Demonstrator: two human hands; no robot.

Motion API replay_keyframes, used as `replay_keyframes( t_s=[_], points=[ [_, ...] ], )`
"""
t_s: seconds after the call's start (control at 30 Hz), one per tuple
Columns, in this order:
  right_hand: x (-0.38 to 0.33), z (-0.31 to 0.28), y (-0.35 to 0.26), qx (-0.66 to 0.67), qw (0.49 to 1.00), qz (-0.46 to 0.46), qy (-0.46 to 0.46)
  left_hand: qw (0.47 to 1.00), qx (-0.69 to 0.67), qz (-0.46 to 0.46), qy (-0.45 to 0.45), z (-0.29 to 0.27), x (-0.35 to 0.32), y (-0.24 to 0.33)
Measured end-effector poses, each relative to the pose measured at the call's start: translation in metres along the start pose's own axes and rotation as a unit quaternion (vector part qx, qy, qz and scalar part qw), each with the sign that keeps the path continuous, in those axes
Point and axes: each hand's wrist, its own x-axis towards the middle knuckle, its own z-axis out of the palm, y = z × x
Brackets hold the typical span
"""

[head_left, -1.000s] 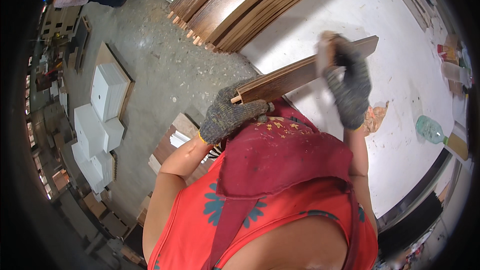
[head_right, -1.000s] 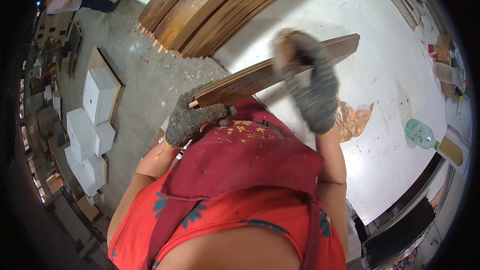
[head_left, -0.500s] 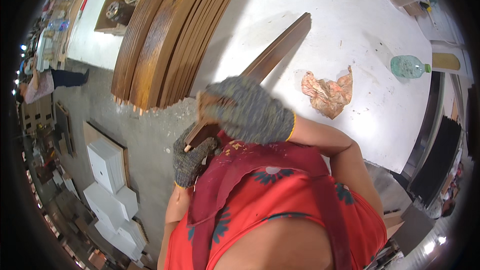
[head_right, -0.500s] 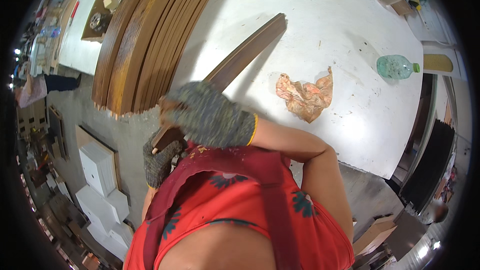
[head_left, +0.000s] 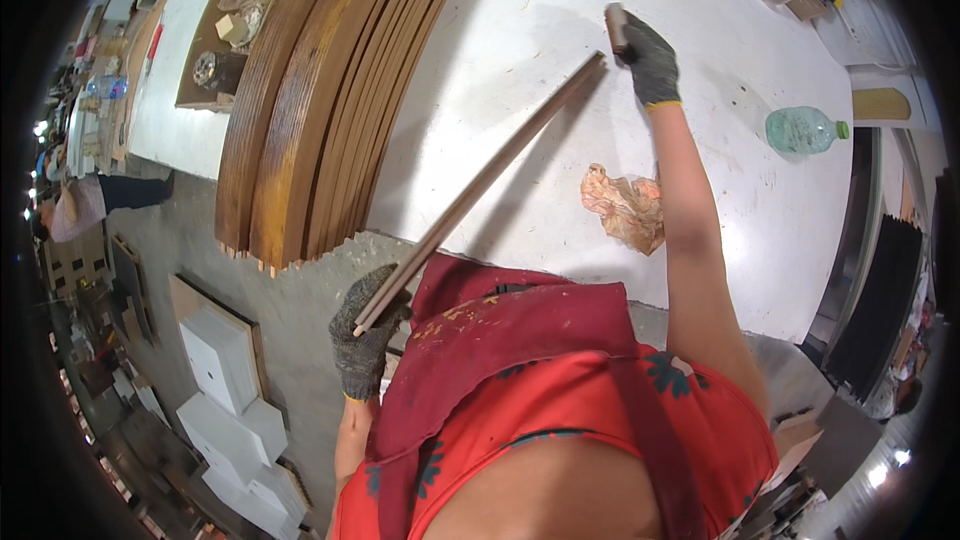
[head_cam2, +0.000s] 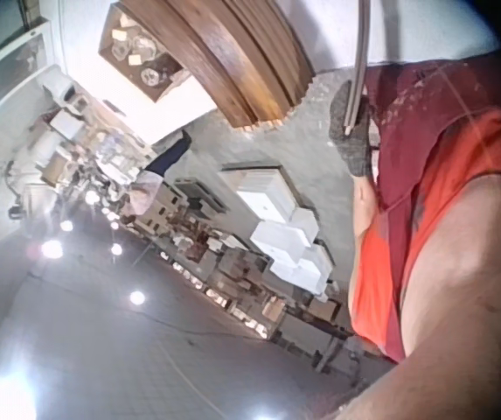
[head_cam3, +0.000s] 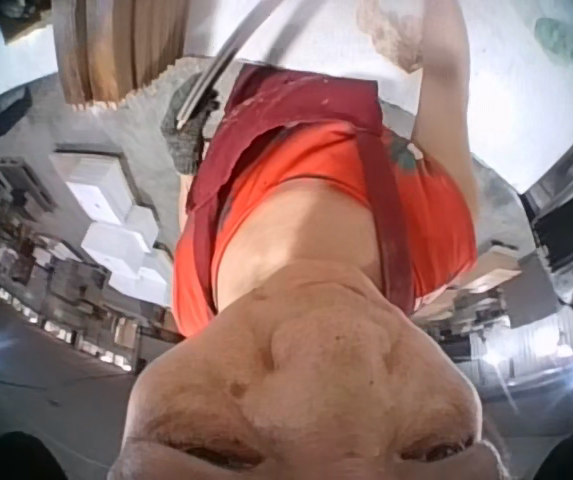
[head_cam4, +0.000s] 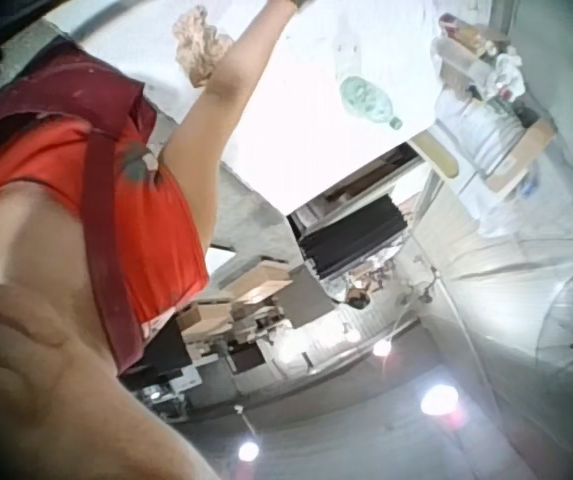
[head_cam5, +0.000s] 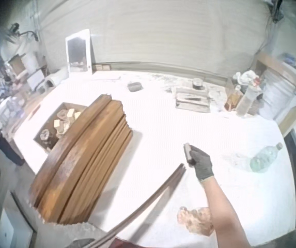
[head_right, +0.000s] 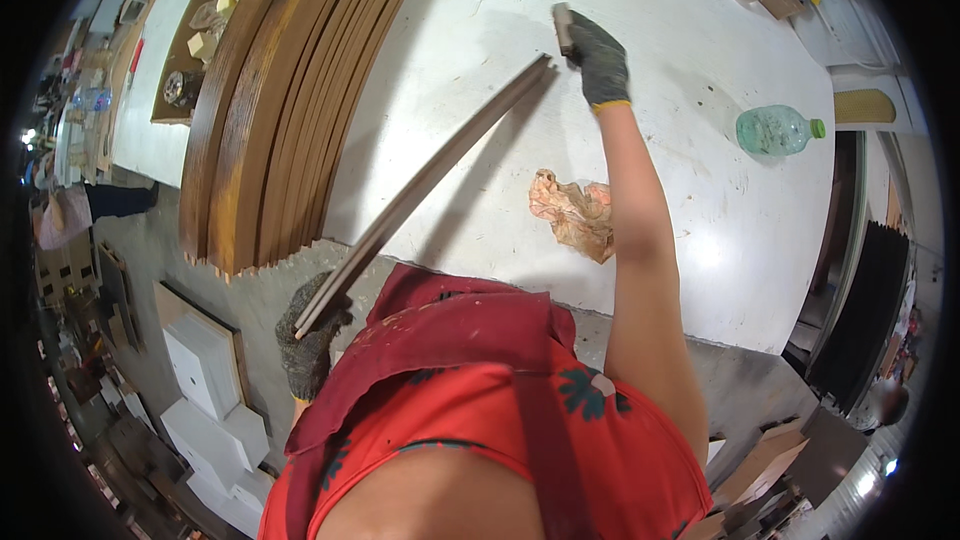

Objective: The person sands the surfaces and edges of wooden planks using a sanding block, then wipes the dust off with a cloth and stacks the finished planks together.

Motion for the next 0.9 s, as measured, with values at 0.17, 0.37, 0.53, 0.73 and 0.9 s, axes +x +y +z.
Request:
replay_keyframes(
  t_s=[0.17,0.37,0.53,0.73,0.9],
  points=[
    [-0.073,0.001,-0.031,0.291,0.947,0.132,0.031,0.957,0.21,0.198,-0.011,-0.004,0.012,-0.015],
    [-0.2,0.079,-0.082,-0.112,0.98,-0.089,-0.14,0.909,0.312,0.275,-0.029,-0.004,0.017,0.01],
    [-0.266,0.175,-0.099,-0.09,0.822,-0.373,-0.422,0.904,0.326,0.272,-0.042,-0.021,0.021,-0.002],
    [-0.282,0.188,-0.083,-0.177,0.772,-0.377,-0.481,0.909,0.327,0.257,-0.031,-0.02,0.015,0.004],
    [-0.249,0.149,-0.071,-0.298,0.774,-0.428,-0.359,0.899,0.313,0.307,-0.025,-0.007,0.024,0.019]
  ],
)
